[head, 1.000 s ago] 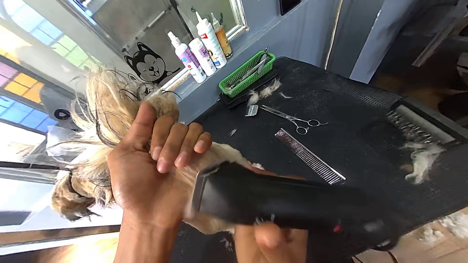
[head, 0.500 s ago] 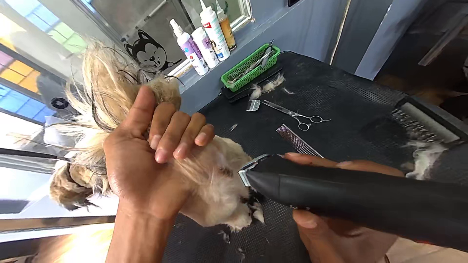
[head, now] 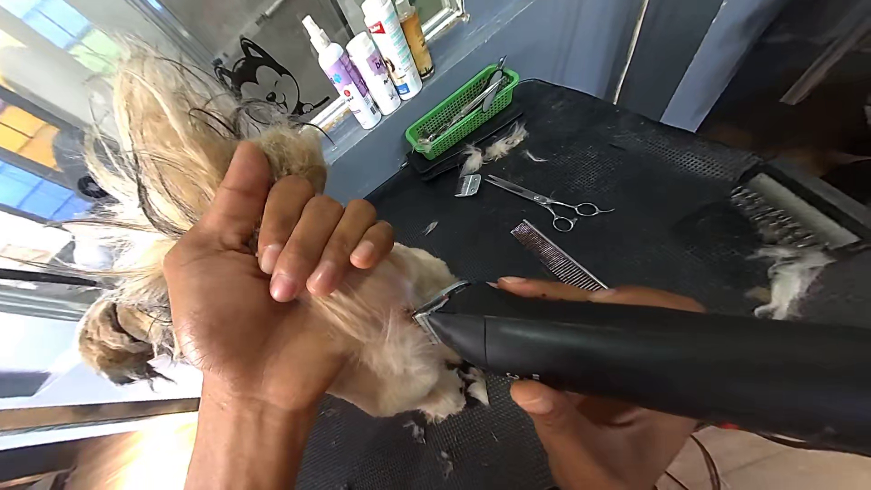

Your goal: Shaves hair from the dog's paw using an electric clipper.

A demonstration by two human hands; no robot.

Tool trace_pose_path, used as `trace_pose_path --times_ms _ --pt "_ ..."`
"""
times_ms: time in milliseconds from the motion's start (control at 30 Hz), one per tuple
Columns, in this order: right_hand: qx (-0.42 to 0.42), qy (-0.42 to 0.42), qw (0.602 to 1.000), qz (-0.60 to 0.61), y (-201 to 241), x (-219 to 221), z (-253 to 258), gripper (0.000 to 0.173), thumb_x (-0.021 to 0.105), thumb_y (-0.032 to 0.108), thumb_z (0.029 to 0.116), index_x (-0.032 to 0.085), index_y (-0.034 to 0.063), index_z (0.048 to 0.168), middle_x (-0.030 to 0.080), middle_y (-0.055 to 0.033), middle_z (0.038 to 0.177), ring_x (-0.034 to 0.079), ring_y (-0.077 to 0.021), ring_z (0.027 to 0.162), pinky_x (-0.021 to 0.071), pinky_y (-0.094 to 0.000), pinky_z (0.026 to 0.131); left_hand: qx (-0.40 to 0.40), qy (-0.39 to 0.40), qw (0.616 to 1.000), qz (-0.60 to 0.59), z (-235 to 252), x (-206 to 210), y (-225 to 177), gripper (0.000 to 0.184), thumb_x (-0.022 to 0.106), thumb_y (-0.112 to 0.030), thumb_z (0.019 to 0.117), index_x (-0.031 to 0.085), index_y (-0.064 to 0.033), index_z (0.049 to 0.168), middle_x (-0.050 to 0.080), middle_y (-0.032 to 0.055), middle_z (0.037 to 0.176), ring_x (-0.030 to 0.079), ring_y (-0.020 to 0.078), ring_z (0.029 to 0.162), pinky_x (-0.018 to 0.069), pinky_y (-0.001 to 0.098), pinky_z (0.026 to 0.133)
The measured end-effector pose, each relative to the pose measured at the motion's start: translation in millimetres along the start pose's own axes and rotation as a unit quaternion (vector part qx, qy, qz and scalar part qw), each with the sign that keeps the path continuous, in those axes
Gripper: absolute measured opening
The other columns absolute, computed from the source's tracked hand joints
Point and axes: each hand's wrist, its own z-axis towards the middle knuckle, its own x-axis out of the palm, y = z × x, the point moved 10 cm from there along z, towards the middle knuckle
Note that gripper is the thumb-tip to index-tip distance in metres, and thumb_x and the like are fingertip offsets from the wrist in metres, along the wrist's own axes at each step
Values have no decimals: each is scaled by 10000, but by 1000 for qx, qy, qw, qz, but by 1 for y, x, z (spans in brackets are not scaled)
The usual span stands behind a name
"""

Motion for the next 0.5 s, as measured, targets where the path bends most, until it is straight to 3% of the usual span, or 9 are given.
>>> trace_pose_path --times_ms 500 --pt "-32 38 999 -9 9 12 -7 548 860 178 832 517 168 1259 730 -39 1210 714 -252 1128 614 -390 982 10 8 1000 -6 1 0 -1 601 84 -475 1093 450 -141 753 310 -36 556 374 100 492 409 241 548"
